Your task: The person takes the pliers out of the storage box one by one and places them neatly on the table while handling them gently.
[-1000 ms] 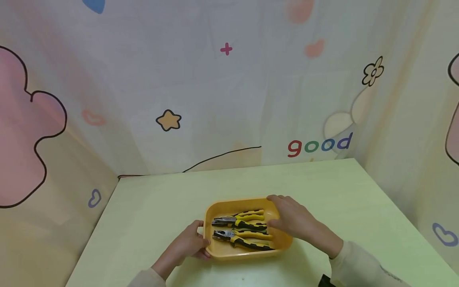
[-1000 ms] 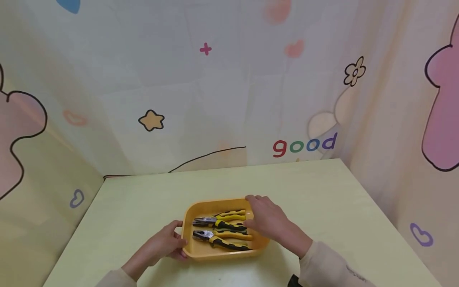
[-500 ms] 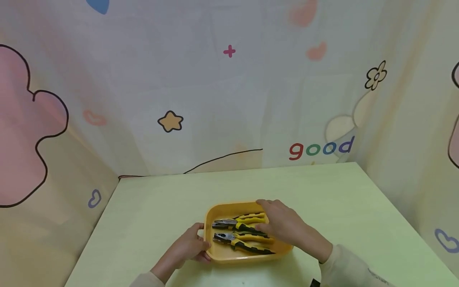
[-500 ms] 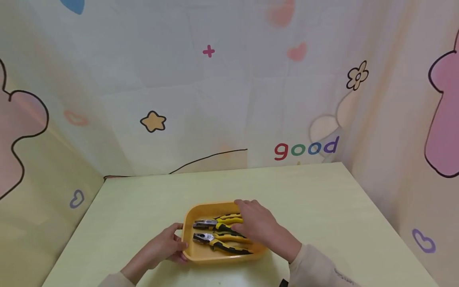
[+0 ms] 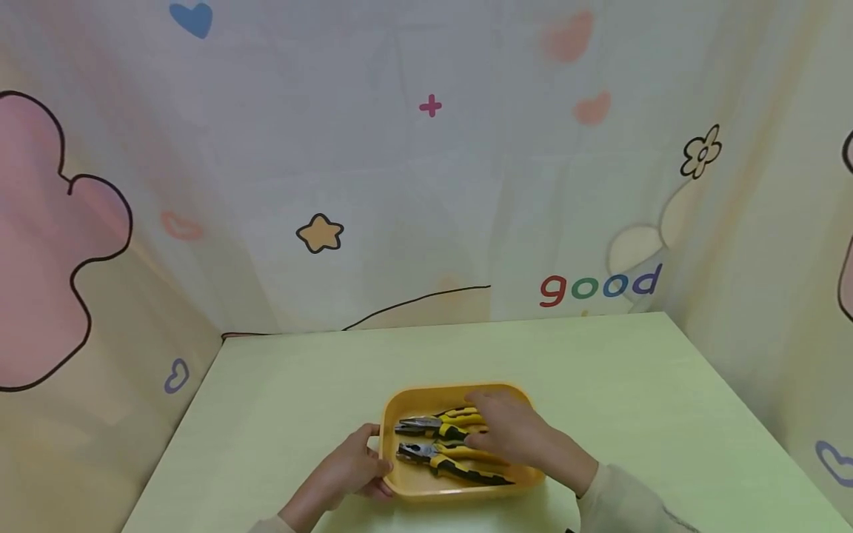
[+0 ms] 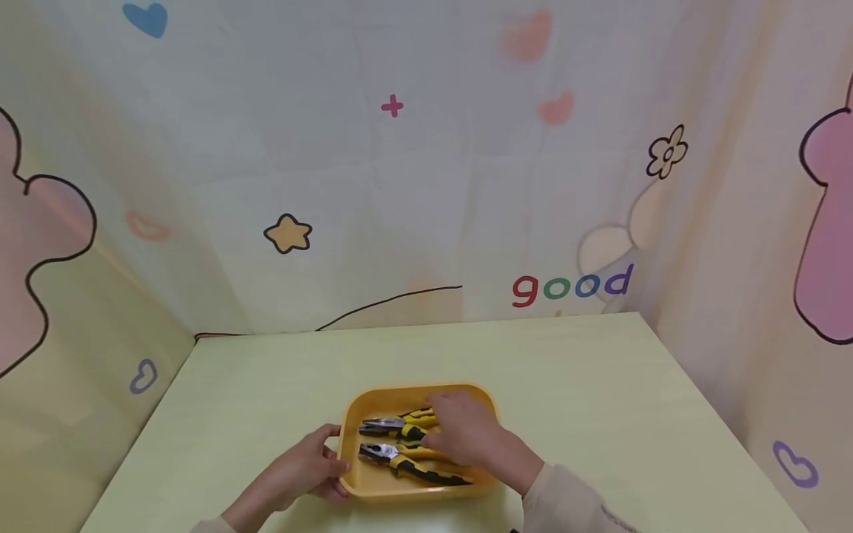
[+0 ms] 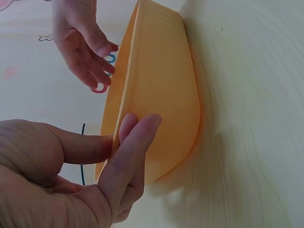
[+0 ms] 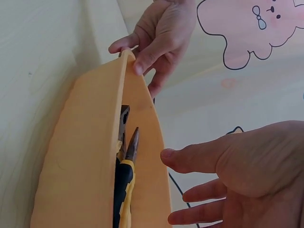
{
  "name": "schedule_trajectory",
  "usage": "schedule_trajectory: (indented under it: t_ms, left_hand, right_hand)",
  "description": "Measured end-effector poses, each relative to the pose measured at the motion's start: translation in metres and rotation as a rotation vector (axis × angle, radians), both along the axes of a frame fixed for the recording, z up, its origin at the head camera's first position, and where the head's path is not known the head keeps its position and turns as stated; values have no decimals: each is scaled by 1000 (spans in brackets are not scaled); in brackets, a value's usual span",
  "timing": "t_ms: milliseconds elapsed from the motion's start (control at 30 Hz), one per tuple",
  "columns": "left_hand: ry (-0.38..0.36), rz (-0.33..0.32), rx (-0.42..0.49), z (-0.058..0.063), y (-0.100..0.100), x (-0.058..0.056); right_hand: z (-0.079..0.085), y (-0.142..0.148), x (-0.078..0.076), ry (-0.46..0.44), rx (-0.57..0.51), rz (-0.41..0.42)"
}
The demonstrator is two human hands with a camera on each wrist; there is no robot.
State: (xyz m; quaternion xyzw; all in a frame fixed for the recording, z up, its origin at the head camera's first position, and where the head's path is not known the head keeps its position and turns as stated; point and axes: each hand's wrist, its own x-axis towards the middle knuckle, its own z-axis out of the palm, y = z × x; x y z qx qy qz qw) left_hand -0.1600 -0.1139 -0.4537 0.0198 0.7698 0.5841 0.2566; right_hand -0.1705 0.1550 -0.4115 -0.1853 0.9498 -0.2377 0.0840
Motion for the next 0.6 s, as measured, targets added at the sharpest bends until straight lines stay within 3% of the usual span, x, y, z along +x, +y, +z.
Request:
schedule_trajectory:
  t_ms: [600]
  left_hand:
    - [-22, 21, 0, 0, -1, 0]
  right_hand:
    - [-31, -18, -19, 27, 106, 61]
